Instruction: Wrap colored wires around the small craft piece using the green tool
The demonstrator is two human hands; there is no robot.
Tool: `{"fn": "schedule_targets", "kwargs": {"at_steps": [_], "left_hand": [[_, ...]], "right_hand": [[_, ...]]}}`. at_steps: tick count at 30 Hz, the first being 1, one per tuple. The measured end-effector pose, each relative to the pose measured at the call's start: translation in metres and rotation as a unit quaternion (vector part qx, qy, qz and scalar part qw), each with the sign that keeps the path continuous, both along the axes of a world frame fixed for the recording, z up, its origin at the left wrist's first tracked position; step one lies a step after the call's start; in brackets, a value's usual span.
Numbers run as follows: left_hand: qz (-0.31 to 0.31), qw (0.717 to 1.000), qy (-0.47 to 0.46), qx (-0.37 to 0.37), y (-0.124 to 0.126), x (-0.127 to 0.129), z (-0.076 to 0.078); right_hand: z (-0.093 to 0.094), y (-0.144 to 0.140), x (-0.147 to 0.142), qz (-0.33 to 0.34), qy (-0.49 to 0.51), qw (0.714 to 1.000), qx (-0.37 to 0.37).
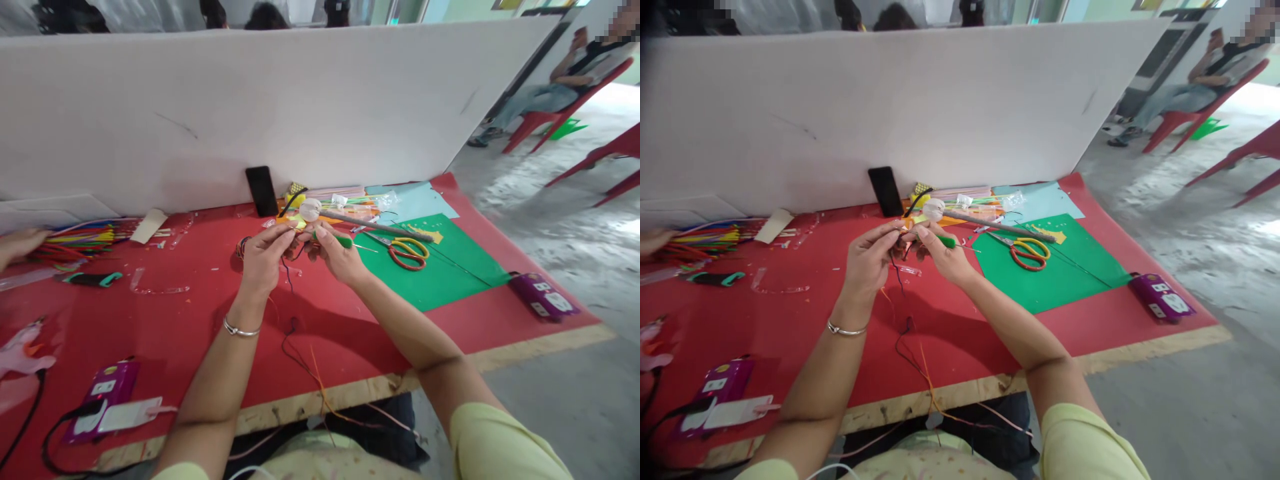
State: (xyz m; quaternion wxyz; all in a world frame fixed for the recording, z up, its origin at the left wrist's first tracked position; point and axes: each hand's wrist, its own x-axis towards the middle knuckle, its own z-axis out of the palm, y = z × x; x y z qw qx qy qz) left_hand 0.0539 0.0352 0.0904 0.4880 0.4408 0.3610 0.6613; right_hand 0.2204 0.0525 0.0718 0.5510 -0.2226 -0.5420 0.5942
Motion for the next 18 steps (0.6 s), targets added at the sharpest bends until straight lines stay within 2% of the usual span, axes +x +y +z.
{"fn": "schedule_targets", "kwargs": {"at_steps": [5,10,13,15,18], "left_hand": [[0.041,0.999,0.029,-0.009,0.002,0.0,-0.003],[0.101,0.99,0.092,0.036,0.003,0.002,-0.013],[0.149,0.983,0.092,0.048,0.005,0.01,-0.021],[0.144,0.988,0.054,0.028,0.004,0.016,-0.023],[0.077,0.996,-0.035,-0.037,0.002,0.02,-0.016]], "right_hand": [[-0.001,-0.001,-0.003,-0.002,-0.012,1.0,-0.022],[-0.004,-0.004,-0.008,-0.049,-0.015,0.999,0.003],[-0.008,-0.007,-0.013,-0.079,-0.007,0.997,0.001],[-0.012,-0.008,-0.016,-0.09,0.006,0.996,0.003],[-0.015,-0.007,-0.015,-0.095,-0.003,0.995,0.02]]}}
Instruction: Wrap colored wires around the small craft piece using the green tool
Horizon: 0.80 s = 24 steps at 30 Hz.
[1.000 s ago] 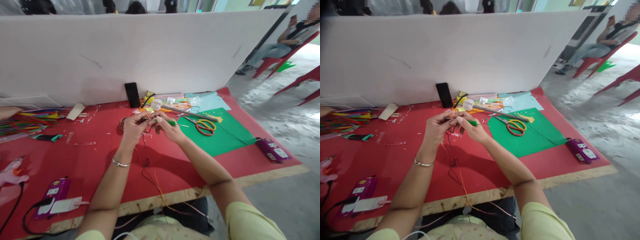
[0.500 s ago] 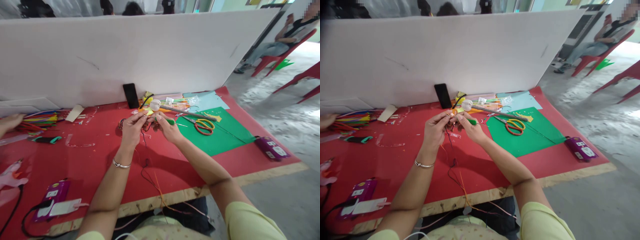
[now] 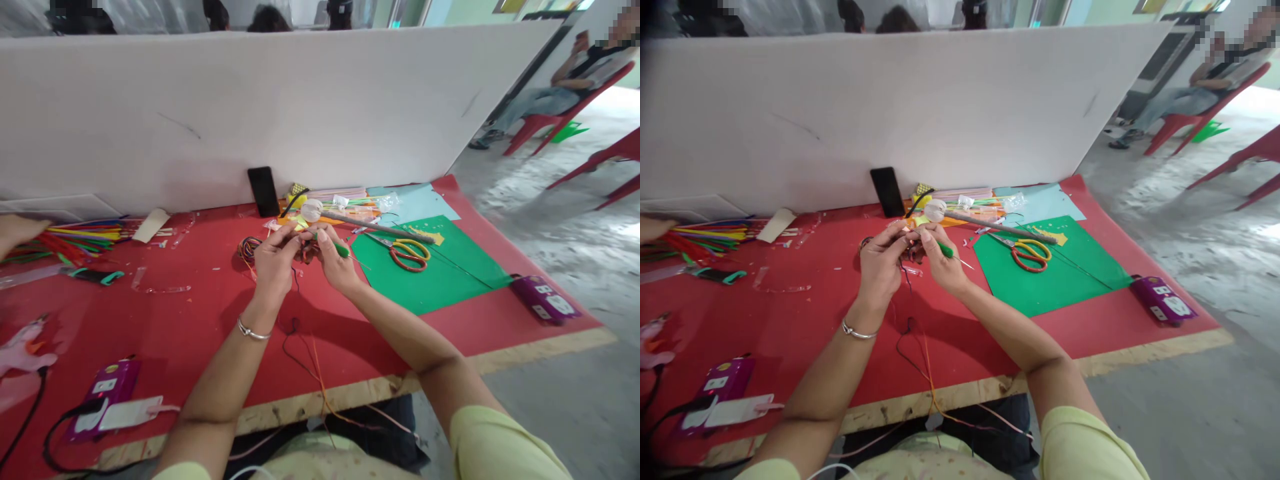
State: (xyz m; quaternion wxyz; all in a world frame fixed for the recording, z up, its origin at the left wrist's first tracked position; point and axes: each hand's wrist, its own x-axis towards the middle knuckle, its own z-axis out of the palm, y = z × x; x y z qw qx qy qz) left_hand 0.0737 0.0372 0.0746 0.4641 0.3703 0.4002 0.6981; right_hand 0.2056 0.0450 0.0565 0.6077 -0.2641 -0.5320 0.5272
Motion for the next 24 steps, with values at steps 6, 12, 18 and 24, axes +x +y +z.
{"fn": "schedule_targets", "kwargs": {"at_steps": [6,12,18,24], "left_hand": [[-0.122,0.985,-0.065,-0.099,-0.004,-0.015,0.023],[-0.199,0.97,-0.04,-0.131,-0.002,-0.031,0.028],[-0.239,0.965,0.004,-0.105,-0.002,-0.042,0.024],[-0.242,0.964,0.031,-0.102,-0.002,-0.041,0.025]], "right_hand": [[-0.002,0.009,0.007,0.071,0.029,0.997,-0.004],[0.0,0.018,0.015,0.182,0.067,0.976,-0.095],[-0.002,0.024,0.021,0.214,0.067,0.964,-0.141],[-0.003,0.025,0.022,0.234,0.071,0.96,-0.135]]}}
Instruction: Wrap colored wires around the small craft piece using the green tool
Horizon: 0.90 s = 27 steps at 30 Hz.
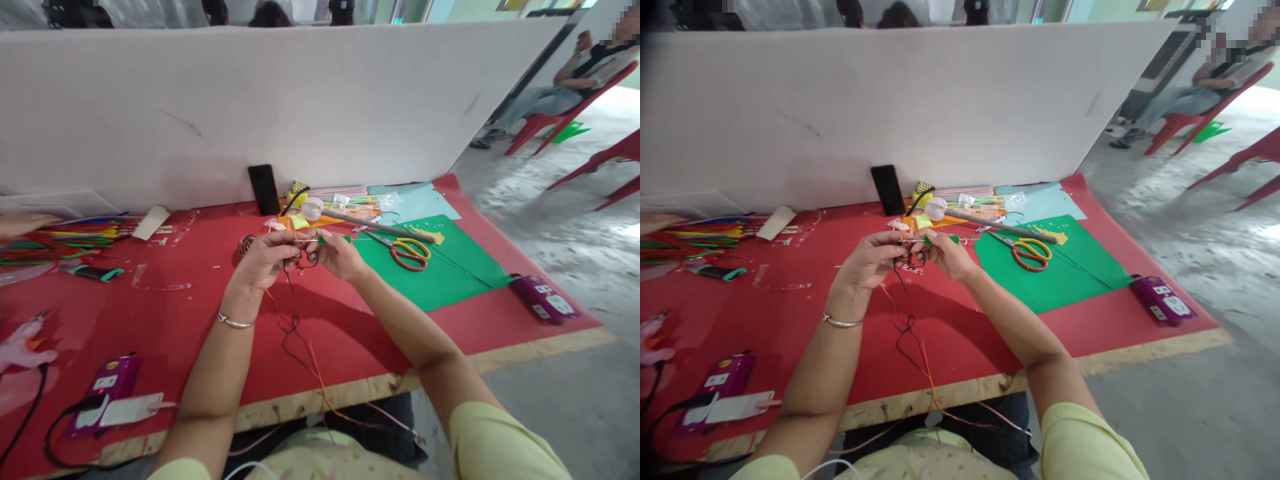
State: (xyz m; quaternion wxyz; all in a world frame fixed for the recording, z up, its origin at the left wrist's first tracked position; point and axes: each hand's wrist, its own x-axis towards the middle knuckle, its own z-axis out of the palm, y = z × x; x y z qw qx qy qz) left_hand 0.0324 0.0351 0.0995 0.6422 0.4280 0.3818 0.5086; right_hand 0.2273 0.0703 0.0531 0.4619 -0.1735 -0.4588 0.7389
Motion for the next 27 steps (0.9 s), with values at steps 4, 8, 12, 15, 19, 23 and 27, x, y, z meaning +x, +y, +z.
{"fn": "schedule_targets", "kwargs": {"at_steps": [4,8,12,15,19,23,27], "left_hand": [[-0.009,1.0,0.008,0.008,0.0,-0.002,0.0],[-0.016,1.0,0.021,0.008,-0.001,-0.005,0.001],[-0.012,0.999,0.042,0.016,-0.003,-0.008,0.005],[-0.016,0.997,0.066,0.029,-0.005,-0.01,0.009],[-0.02,0.994,0.095,0.046,-0.006,-0.012,0.01],[-0.024,0.991,0.115,0.06,-0.005,-0.013,0.009],[-0.029,0.985,0.15,0.075,-0.005,-0.014,0.008]], "right_hand": [[0.001,0.0,0.001,0.004,-0.01,1.0,-0.009],[0.001,0.001,0.002,0.025,0.006,1.0,-0.002],[0.0,0.003,0.005,0.028,-0.015,0.999,0.003],[0.0,0.004,0.006,0.028,-0.046,0.999,0.005],[-0.001,0.005,0.007,0.04,-0.059,0.997,0.013],[-0.001,0.007,0.009,0.051,-0.061,0.996,0.031],[0.002,0.007,0.013,0.051,-0.062,0.995,0.067]]}}
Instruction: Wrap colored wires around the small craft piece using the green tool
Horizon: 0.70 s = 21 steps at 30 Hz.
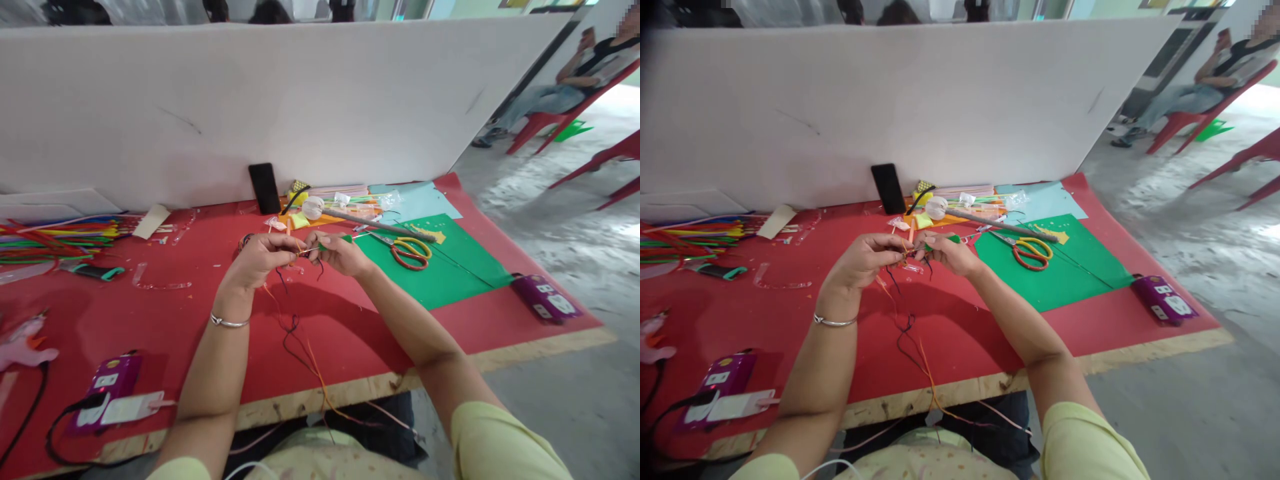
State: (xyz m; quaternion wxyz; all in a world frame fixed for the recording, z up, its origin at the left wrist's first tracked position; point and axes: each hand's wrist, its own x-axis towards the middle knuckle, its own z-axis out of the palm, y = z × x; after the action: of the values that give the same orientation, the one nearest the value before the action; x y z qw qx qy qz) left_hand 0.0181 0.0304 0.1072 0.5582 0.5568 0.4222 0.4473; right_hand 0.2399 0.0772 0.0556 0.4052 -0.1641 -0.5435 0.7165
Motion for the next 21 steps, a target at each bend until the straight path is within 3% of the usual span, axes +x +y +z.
{"fn": "schedule_targets", "kwargs": {"at_steps": [4,11,16,19,21], "left_hand": [[0.001,1.0,0.016,0.013,0.001,-0.001,-0.002],[0.025,0.999,-0.032,-0.009,0.003,0.001,-0.003],[0.124,0.987,-0.1,-0.003,0.008,0.019,-0.015],[0.211,0.973,-0.054,0.082,0.011,0.031,-0.026],[0.249,0.956,0.013,0.154,0.012,0.034,-0.03]], "right_hand": [[0.003,-0.001,0.002,-0.006,-0.009,1.0,0.013],[-0.004,-0.002,-0.006,-0.031,0.017,0.999,-0.028],[-0.008,-0.008,-0.02,-0.176,0.022,0.984,-0.011],[-0.006,-0.013,-0.024,-0.271,-0.005,0.962,0.046],[-0.004,-0.015,-0.023,-0.289,-0.03,0.954,0.071]]}}
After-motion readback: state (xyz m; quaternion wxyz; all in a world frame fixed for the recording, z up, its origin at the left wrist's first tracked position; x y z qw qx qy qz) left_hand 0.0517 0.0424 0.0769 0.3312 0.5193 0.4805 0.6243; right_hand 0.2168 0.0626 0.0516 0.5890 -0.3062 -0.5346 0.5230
